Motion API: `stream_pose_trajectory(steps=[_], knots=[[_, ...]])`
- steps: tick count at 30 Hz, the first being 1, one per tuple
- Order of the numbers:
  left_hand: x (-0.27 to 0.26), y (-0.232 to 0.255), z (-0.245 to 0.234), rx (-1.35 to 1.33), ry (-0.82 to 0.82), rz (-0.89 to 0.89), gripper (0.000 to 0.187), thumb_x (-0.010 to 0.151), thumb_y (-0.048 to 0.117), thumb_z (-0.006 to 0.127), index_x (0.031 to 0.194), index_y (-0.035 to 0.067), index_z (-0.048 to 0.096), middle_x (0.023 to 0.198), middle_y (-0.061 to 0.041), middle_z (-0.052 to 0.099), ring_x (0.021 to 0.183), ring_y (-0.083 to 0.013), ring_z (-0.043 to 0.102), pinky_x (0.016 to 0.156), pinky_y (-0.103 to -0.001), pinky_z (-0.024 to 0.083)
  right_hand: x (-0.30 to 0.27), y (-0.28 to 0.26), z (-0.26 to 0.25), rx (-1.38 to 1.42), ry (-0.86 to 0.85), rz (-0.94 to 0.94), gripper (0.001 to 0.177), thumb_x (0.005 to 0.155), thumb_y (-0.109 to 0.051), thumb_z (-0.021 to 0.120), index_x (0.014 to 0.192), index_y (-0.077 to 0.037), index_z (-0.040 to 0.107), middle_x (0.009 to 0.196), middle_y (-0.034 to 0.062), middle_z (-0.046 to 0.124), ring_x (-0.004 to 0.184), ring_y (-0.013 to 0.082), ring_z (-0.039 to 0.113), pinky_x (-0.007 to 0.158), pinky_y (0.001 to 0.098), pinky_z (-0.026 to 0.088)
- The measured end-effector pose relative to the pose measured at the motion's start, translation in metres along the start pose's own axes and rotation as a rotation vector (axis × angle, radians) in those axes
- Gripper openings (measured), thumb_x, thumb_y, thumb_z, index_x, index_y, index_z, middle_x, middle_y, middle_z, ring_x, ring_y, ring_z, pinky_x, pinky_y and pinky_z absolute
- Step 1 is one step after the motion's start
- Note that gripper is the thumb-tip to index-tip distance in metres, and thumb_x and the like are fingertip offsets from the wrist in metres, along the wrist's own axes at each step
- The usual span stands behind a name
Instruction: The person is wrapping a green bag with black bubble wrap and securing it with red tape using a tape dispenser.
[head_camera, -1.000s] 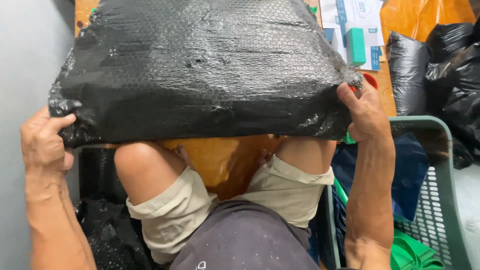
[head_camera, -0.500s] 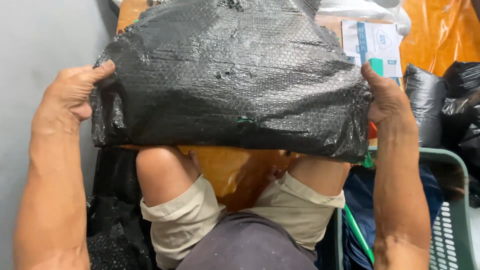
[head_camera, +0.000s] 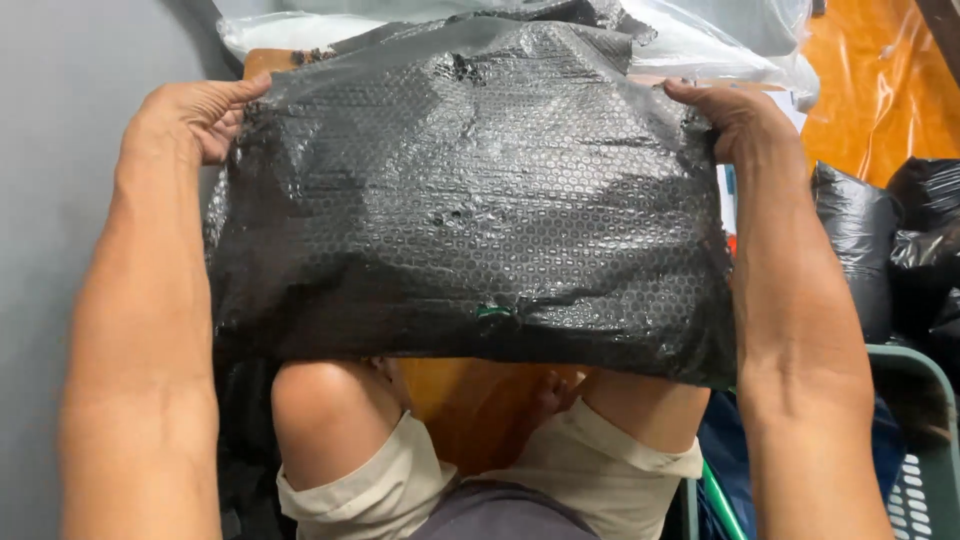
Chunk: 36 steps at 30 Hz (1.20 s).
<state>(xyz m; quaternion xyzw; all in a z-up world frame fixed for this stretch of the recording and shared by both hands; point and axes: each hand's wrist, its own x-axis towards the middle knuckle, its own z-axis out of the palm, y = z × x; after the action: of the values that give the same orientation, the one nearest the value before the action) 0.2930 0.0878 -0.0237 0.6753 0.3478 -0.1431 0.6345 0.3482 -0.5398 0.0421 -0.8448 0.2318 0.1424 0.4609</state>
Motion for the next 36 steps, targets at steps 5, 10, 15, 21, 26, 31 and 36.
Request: stream_pose_trajectory(steps=[5,10,15,21,26,31,36], knots=[[0.031,0.015,0.02,0.12,0.062,-0.067,0.05,0.084,0.049,0.088,0.081,0.012,0.055,0.061,0.005,0.035,0.042,0.0006,0.013,0.03,-0.018,0.009,0.033,0.002,0.019,-0.005,-0.057,0.107,0.043,0.09,-0.029,0.077,0.12,-0.001,0.065,0.114,0.0148,0.074,0.099,0.0261,0.075,0.094,0.0369,0.059],[0.045,-0.005,0.05,0.091,0.371,0.182,0.038,0.078,0.024,0.086,0.107,0.001,0.073,0.104,-0.008,0.078,0.08,-0.0214,0.076,0.07,-0.037,0.061,0.084,0.05,0.04,0.234,-0.003,-0.156,0.016,0.092,-0.016,0.076,0.106,-0.008,0.073,0.092,0.0046,0.074,0.077,0.0142,0.07,0.073,0.0288,0.058],[0.047,-0.016,0.061,0.1,0.251,0.3,0.009,0.086,0.013,0.075,0.094,0.01,0.074,0.086,0.001,0.072,0.068,-0.0092,0.065,0.062,-0.023,0.053,0.063,0.046,0.05,0.074,-0.012,-0.148,0.026,0.097,-0.026,0.069,0.118,-0.011,0.07,0.099,0.0056,0.073,0.081,0.0147,0.069,0.072,0.0268,0.056],[0.046,-0.018,0.069,0.361,0.355,0.408,0.017,0.084,0.026,0.075,0.091,0.011,0.075,0.081,0.001,0.071,0.068,-0.0129,0.063,0.065,-0.029,0.052,0.083,0.051,0.058,-0.055,-0.075,-0.254,0.032,0.105,-0.029,0.055,0.126,-0.009,0.067,0.101,0.0041,0.068,0.087,0.0135,0.061,0.077,0.0285,0.049],[0.064,-0.026,0.068,0.388,0.284,0.487,0.025,0.094,0.029,0.073,0.106,0.007,0.073,0.096,-0.002,0.073,0.08,-0.0125,0.067,0.073,-0.027,0.054,0.088,0.046,0.06,-0.192,-0.079,-0.179,0.035,0.105,-0.031,0.051,0.124,-0.007,0.067,0.106,0.0081,0.068,0.095,0.0186,0.063,0.09,0.0341,0.048],[0.097,-0.036,0.062,0.367,0.313,0.522,0.024,0.081,0.015,0.072,0.103,0.008,0.076,0.1,-0.001,0.072,0.089,-0.0148,0.066,0.08,-0.026,0.053,0.089,0.047,0.056,-0.207,-0.075,-0.115,0.027,0.107,-0.031,0.057,0.117,-0.008,0.067,0.097,0.0085,0.068,0.083,0.019,0.062,0.076,0.0352,0.048],[0.056,-0.017,0.067,0.255,0.308,0.428,0.021,0.084,0.019,0.069,0.1,0.006,0.07,0.082,-0.002,0.068,0.064,-0.0107,0.06,0.055,-0.025,0.049,0.085,0.046,0.047,-0.137,-0.064,-0.101,0.026,0.105,-0.031,0.059,0.113,-0.009,0.069,0.091,0.0045,0.066,0.076,0.0155,0.058,0.068,0.0334,0.046]])
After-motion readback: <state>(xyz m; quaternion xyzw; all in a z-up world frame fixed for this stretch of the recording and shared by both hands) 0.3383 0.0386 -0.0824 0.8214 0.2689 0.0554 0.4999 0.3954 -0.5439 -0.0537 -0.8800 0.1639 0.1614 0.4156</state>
